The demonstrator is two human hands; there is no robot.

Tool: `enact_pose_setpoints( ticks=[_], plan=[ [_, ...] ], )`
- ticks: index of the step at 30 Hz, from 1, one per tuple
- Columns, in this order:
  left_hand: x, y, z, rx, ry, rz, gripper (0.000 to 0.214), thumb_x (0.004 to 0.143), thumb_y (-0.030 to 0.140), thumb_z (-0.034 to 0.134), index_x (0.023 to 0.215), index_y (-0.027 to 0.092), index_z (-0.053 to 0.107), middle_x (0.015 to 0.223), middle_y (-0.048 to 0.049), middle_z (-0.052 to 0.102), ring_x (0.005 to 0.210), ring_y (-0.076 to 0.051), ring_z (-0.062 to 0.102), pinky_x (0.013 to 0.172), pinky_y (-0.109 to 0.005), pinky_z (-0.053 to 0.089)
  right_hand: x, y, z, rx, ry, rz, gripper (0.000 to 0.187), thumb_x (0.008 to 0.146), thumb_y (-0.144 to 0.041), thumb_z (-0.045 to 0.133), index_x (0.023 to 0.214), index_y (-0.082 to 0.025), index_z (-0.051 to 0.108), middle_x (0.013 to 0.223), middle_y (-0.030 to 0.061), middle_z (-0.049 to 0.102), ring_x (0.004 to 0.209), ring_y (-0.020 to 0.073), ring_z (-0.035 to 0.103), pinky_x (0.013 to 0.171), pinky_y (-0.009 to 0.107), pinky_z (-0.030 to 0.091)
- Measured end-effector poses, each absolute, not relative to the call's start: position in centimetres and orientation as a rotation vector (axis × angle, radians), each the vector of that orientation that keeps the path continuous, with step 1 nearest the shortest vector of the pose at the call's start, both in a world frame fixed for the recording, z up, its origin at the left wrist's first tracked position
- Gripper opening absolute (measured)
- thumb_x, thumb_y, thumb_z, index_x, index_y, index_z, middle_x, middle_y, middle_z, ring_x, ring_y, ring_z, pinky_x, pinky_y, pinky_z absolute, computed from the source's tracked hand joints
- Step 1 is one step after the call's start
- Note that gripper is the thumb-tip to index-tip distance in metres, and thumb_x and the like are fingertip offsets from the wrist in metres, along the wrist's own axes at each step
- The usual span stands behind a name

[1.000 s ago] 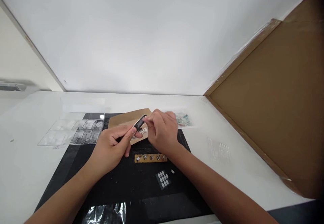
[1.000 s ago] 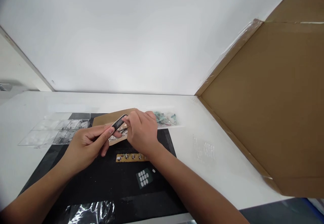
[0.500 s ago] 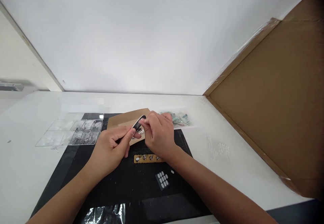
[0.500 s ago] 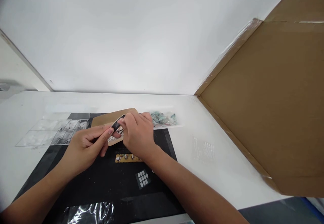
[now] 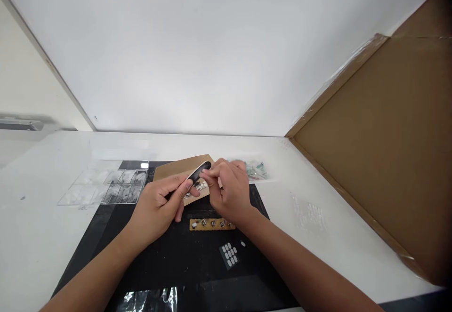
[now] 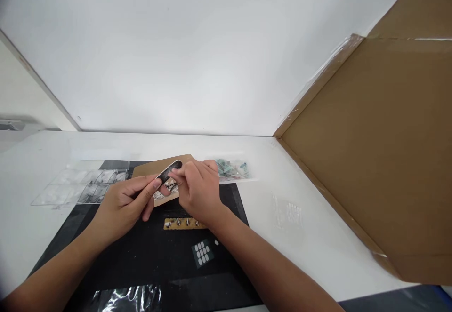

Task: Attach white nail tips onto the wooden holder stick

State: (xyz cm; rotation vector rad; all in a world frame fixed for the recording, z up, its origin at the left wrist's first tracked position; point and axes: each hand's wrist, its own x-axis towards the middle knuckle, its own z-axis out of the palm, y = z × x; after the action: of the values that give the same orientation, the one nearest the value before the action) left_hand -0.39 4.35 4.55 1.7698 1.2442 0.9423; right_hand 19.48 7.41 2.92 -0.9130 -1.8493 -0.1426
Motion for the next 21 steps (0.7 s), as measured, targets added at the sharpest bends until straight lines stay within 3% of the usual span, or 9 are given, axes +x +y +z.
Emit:
enact_pose_setpoints(
  ticks=[3,8,14,18,21],
  plan=[
    [-0.2,4.3,4.6,1.670,1.160,0.957,0.038,0.110,0.052,0.047,0.101,0.019,0.064,0.050,0.0096,0.047,0.036,-0.007,0.043,0.046,-0.020,0.037,20.1,7.5,2.8,-0.949,-1.763,-0.040,0.014,0.105,-0.021,0.063,0.092,-0.023,0.057,0.077,-0.0036,0.068,0.070,0.0158,0.065,0.083,0.038,0.038],
    [0.1,4.0,4.2,1.439,0.999,0.990,0.037,0.110,0.054,0.045,0.135,0.027,0.043,0.069,0.0110,0.042,0.040,-0.004,0.036,0.040,-0.016,0.031,20.5,7.1,2.8,-0.986,-1.670,0.127,0.013,0.104,-0.024,0.064,0.092,-0.024,0.061,0.079,-0.0032,0.071,0.072,0.0165,0.066,0.085,0.038,0.043],
    [-0.1,3.9,3.6,1.429,0.995,0.932,0.038,0.106,0.051,0.058,0.130,0.028,0.041,0.062,0.0131,0.045,0.039,-0.003,0.037,0.039,-0.012,0.028,20.4,6.5,3.2,-0.950,-1.645,0.295,0.015,0.104,-0.026,0.066,0.089,-0.024,0.064,0.076,-0.0026,0.070,0.072,0.0163,0.067,0.079,0.036,0.048],
    [-0.2,4.0,3.9,1.451,1.004,0.906,0.036,0.105,0.052,0.059,0.125,0.026,0.045,0.080,0.0067,0.061,0.035,-0.004,0.049,0.032,-0.013,0.034,20.4,6.5,3.2,-0.924,-1.616,0.345,0.015,0.104,-0.025,0.065,0.089,-0.024,0.065,0.074,-0.0030,0.068,0.069,0.0155,0.067,0.075,0.034,0.050],
    [-0.1,4.1,4.4,1.422,1.014,0.895,0.042,0.102,0.057,0.059,0.127,0.024,0.050,0.097,-0.0015,0.068,0.048,-0.012,0.067,0.031,-0.020,0.047,20.6,6.5,3.0,-0.910,-1.609,0.345,0.014,0.104,-0.025,0.066,0.090,-0.024,0.065,0.074,-0.0034,0.068,0.067,0.0148,0.067,0.073,0.033,0.050]
  ],
)
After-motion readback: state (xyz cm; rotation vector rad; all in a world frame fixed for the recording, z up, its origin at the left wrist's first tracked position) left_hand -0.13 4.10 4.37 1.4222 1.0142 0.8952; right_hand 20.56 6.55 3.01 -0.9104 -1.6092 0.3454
